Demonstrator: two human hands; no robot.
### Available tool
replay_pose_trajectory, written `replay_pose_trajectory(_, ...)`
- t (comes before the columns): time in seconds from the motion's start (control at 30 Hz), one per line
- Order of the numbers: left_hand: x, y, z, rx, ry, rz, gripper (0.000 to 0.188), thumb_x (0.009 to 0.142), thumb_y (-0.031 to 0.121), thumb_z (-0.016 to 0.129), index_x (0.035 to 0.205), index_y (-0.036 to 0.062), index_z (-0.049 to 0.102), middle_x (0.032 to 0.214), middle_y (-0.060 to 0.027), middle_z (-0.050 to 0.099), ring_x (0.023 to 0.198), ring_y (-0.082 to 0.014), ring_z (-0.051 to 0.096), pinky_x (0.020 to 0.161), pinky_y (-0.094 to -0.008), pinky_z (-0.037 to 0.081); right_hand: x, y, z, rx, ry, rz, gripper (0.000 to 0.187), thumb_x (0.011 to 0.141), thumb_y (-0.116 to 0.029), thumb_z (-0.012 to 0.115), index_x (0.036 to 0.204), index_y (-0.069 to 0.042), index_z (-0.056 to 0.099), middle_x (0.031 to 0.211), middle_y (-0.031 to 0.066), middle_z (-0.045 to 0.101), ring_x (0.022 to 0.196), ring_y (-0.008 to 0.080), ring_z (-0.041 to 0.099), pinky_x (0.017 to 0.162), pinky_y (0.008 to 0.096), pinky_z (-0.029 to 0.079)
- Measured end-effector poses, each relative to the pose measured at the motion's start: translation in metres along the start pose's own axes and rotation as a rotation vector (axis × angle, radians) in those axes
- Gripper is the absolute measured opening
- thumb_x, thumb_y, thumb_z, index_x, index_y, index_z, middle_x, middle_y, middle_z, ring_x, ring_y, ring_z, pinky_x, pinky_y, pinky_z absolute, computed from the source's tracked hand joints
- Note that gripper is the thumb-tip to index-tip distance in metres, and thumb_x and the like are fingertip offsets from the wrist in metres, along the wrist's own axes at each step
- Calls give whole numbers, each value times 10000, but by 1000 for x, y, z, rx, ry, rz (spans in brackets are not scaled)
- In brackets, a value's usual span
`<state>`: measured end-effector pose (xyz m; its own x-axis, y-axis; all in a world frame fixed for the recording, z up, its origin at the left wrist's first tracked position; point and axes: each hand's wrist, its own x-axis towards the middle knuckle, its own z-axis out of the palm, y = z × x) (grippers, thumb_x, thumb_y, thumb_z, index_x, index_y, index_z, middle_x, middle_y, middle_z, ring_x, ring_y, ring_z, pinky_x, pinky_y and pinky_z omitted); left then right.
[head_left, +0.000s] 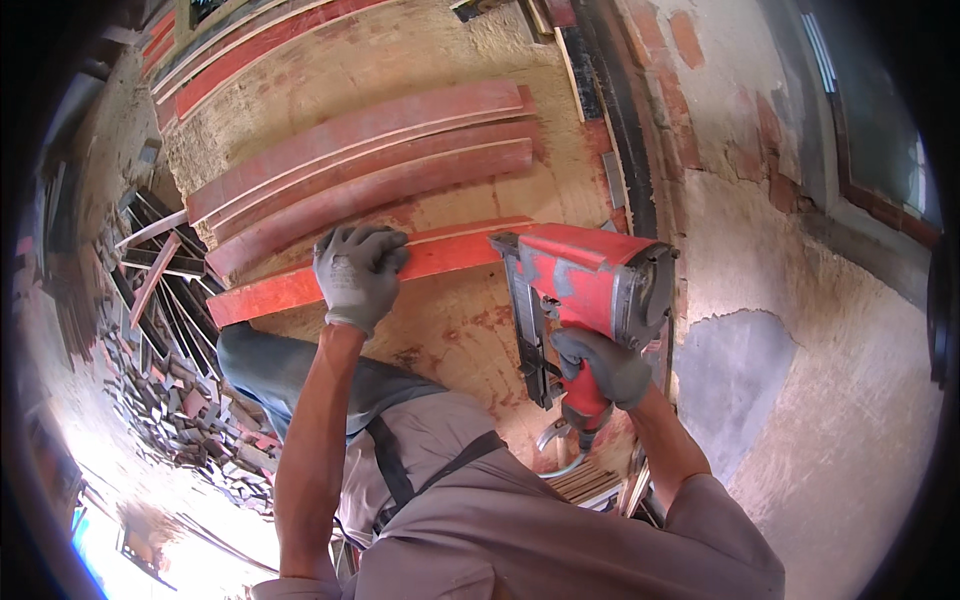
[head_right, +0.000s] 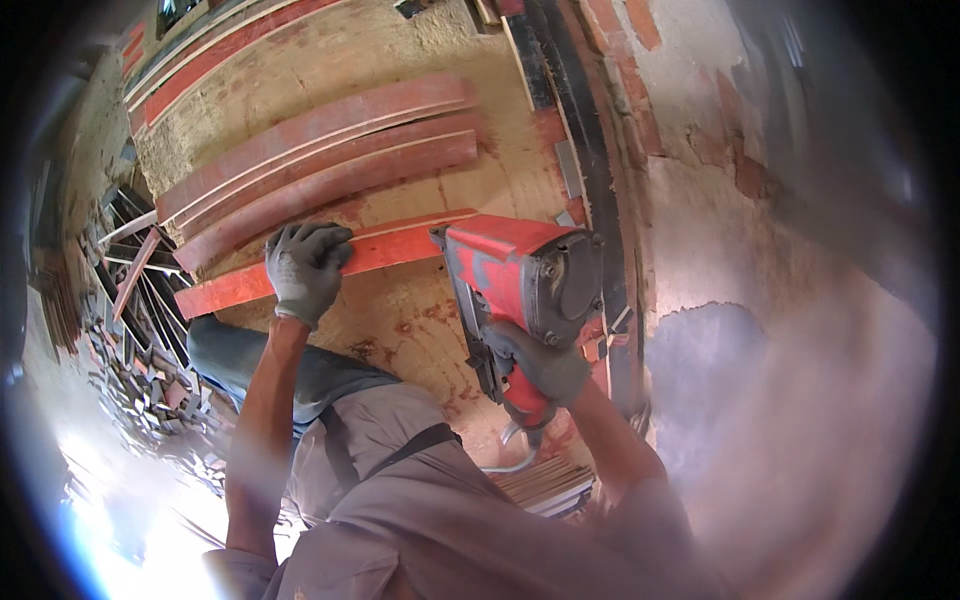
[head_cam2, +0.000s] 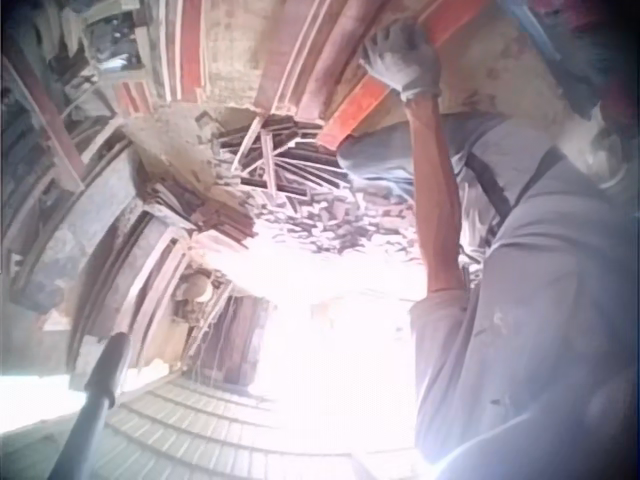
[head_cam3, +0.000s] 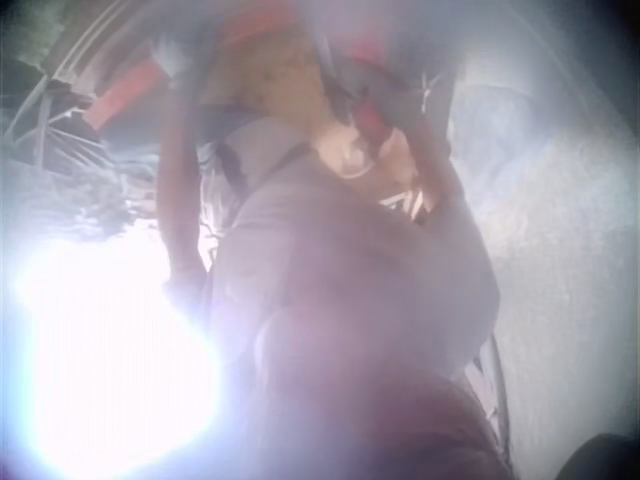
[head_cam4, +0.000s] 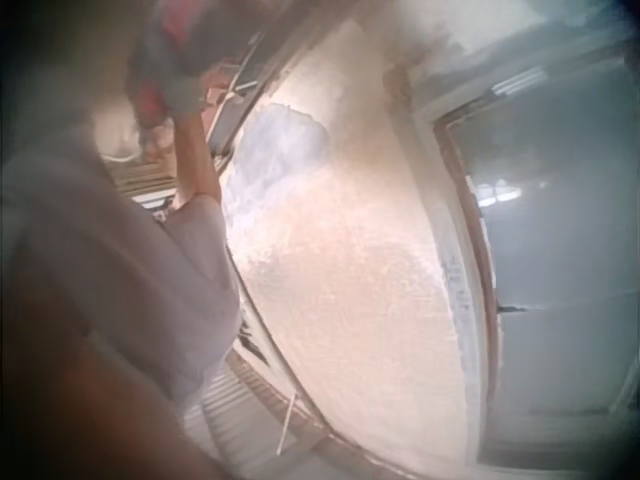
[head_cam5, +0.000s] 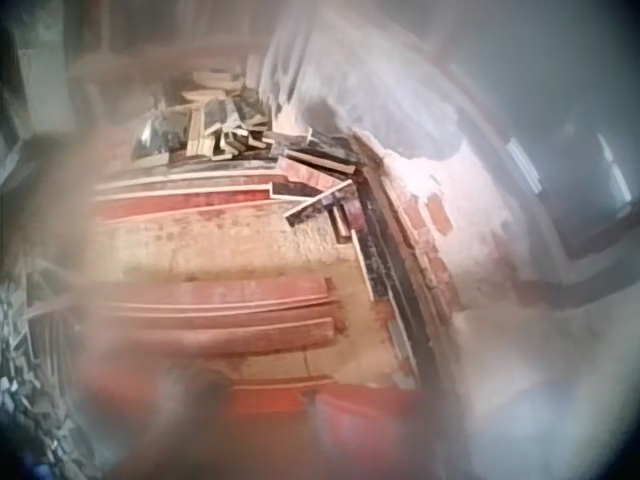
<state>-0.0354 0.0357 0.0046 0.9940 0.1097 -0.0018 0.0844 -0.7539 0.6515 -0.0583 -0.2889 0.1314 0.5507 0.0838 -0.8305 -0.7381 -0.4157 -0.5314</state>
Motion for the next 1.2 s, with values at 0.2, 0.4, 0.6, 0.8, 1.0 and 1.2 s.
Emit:
replay_pose_trajectory(0.2, 0, -1, -3, 6, 7, 6, 135, 744, 198, 760, 878, 196, 778, 939, 23, 730, 916, -235, 643, 873, -399, 459, -11, -37, 10, 68, -19, 38, 296, 1004, -186, 541, 742, -51, 572, 662, 32, 542, 625, 131, 520, 636, 288, 443)
replay_pose_trajectory(0.4, -1, -4, -3, -1, -3, 9, 141, 744, 207, 762, 884, 199, 775, 938, 31, 726, 921, -233, 644, 876, -397, 462, -7, -34, 34, 63, -52, 10, 270, 981, -184, 578, 742, -59, 584, 666, 34, 559, 608, 131, 540, 610, 292, 455)
replay_pose_trajectory(0.6, -1, -4, -4, 4, -12, -11, 128, 745, 202, 763, 873, 196, 771, 929, 31, 723, 921, -239, 643, 878, -395, 462, 7, -19, 49, -84, -32, -58, 231, 978, -170, 580, 784, -47, 599, 689, 40, 584, 612, 127, 556, 611, 290, 464)
replay_pose_trajectory(0.8, -2, -2, -8, -8, -17, -28, 102, 754, 198, 759, 854, 177, 762, 919, 22, 719, 933, -244, 638, 887, -400, 457, 8, -12, 49, -62, -44, -68, 238, 985, -170, 568, 784, -44, 582, 678, 37, 568, 574, 125, 526, 572, 292, 439)
replay_pose_trajectory(1.0, -17, -32, -31, -9, 227, 104, 218, 761, 224, 789, 948, 135, 720, 989, -52, 693, 952, -295, 623, 929, -414, 451, 2, -19, 61, -49, 11, -74, 300, 997, -196, 543, 732, -53, 549, 636, 34, 530, 562, 132, 510, 561, 292, 423)
replay_pose_trajectory(1.2, -80, -170, -123, 332, 278, -938, 633, 830, 657, 682, 947, 35, 676, 880, -143, 688, 833, -332, 647, 802, -458, 505, 3, -15, 62, 40, -82, -53, 278, 977, -183, 565, 730, -57, 540, 636, 28, 514, 565, 131, 514, 562, 295, 430)
